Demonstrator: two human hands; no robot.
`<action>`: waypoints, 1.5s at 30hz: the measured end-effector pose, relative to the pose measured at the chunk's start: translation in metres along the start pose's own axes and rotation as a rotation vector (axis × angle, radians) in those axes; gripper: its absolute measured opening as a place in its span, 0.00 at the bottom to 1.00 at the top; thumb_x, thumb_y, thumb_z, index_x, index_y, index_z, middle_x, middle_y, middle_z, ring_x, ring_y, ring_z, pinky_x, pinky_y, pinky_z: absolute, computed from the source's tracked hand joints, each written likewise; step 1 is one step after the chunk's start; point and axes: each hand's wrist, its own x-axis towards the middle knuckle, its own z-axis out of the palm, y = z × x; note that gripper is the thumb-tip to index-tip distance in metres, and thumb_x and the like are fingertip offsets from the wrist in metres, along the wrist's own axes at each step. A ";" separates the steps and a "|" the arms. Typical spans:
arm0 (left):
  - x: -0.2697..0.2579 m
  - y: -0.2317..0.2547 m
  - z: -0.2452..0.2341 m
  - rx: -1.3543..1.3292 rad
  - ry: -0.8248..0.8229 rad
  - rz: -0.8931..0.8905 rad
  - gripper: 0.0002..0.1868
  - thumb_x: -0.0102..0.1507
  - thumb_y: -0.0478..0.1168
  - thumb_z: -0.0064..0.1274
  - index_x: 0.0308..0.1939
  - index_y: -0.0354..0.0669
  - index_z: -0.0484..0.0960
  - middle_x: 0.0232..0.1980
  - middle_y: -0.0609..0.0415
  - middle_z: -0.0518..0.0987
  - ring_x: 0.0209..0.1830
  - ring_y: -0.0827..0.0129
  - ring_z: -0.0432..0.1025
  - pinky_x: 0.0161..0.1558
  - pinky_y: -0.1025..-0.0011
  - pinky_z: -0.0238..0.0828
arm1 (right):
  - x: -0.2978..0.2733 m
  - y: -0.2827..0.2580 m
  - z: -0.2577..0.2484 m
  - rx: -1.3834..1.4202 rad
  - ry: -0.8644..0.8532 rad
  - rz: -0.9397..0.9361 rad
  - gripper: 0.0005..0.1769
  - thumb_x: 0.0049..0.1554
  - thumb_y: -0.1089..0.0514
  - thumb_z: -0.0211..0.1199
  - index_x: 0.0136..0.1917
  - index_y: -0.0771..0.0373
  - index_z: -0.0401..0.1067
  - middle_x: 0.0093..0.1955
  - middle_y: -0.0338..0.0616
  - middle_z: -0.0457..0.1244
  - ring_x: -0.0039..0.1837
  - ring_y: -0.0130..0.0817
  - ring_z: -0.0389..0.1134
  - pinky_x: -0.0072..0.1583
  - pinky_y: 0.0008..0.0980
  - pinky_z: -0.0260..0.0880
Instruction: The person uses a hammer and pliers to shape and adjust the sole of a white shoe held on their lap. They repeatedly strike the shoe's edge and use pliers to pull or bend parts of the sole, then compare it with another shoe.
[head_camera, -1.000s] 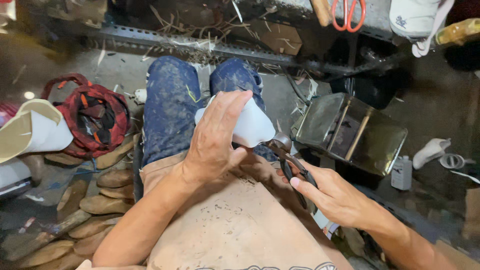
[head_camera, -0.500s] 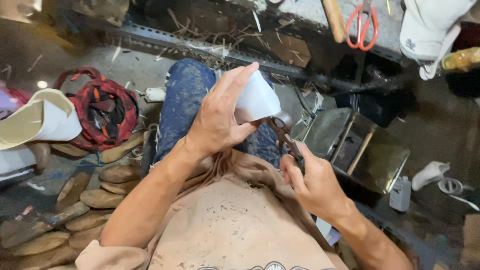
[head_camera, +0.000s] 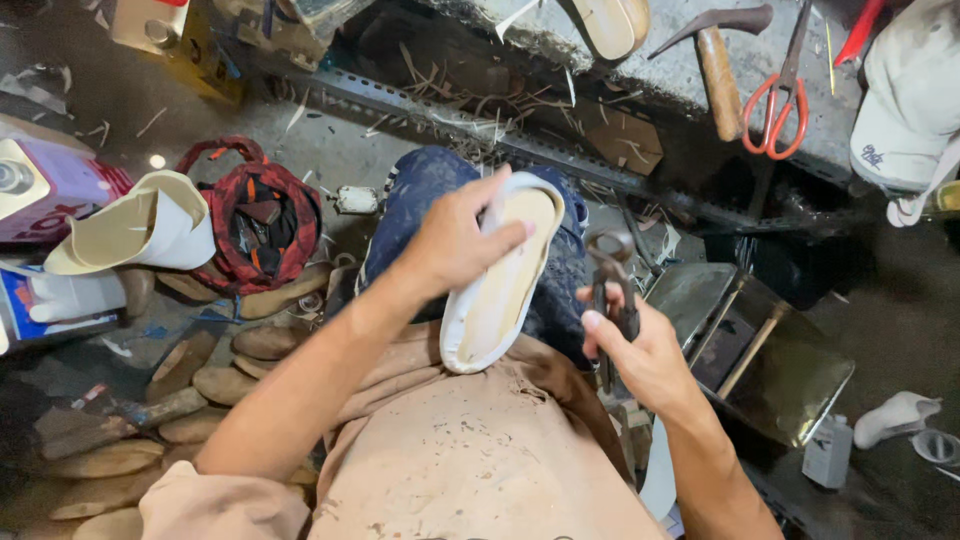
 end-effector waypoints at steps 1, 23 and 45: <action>-0.015 0.001 0.010 0.129 -0.024 0.023 0.37 0.56 0.49 0.62 0.68 0.39 0.74 0.64 0.34 0.76 0.64 0.42 0.72 0.64 0.51 0.71 | 0.008 0.002 0.003 -0.007 0.109 -0.009 0.13 0.59 0.56 0.64 0.56 0.61 0.78 0.32 0.44 0.71 0.36 0.32 0.71 0.45 0.32 0.70; -0.048 0.010 0.032 0.080 -0.008 -0.198 0.42 0.50 0.55 0.61 0.66 0.50 0.66 0.59 0.41 0.80 0.62 0.40 0.74 0.57 0.50 0.71 | 0.058 0.033 0.046 0.442 0.374 -0.053 0.20 0.53 0.67 0.69 0.59 0.69 0.70 0.51 0.54 0.71 0.42 0.29 0.72 0.41 0.28 0.79; -0.103 0.002 0.031 -0.062 0.281 0.780 0.64 0.54 0.44 0.71 0.80 0.39 0.39 0.77 0.27 0.54 0.74 0.26 0.58 0.72 0.34 0.54 | 0.046 0.086 0.057 0.698 0.248 0.133 0.20 0.64 0.55 0.58 0.65 0.69 0.67 0.41 0.55 0.67 0.39 0.38 0.74 0.42 0.33 0.79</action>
